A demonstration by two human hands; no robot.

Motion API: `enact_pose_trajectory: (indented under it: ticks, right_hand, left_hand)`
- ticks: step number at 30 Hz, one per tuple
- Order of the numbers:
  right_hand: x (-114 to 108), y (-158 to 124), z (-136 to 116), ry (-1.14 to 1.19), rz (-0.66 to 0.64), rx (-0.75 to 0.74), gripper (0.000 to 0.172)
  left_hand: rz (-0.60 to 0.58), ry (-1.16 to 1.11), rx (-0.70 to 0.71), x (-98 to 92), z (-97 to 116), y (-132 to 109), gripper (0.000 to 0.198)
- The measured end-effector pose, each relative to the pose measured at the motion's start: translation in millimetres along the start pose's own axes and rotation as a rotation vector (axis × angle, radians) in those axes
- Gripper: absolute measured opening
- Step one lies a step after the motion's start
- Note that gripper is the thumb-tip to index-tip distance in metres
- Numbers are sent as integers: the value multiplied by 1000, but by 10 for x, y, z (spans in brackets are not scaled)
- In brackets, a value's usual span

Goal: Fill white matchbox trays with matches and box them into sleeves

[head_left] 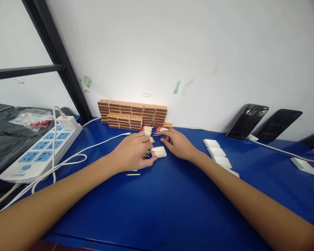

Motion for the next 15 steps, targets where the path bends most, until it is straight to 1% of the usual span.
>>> enact_pose_trajectory:
  ticks: [5,7,10,11,15]
  right_hand:
    - [10,4,13,-9,12,5,30]
    - [3,5,23,22,28,4,25]
    - [-15,7,36,76,56,22,12]
    - [-19,9,39,89,63,35,10]
    - [-17,41,28,97,84,88,10]
  left_hand:
    - [-19,-1,-9,7,1,-1,32]
    - [-22,-3,-11,10,-1,2,31]
    - [-13,-4,-10,5,-1,6,30]
    - [-8,-2,-7,3,1,5,30]
    - [3,3,7,8,8,0,30]
Point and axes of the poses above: each hand's wrist, its own y-axis towards the middle knuckle, its own x-axis out of the palm, z = x × y, the point moved 8 cm from there along y, towards the middle knuckle, and after that the axes turned 10 degrees about -z, right-handed, at the moved point
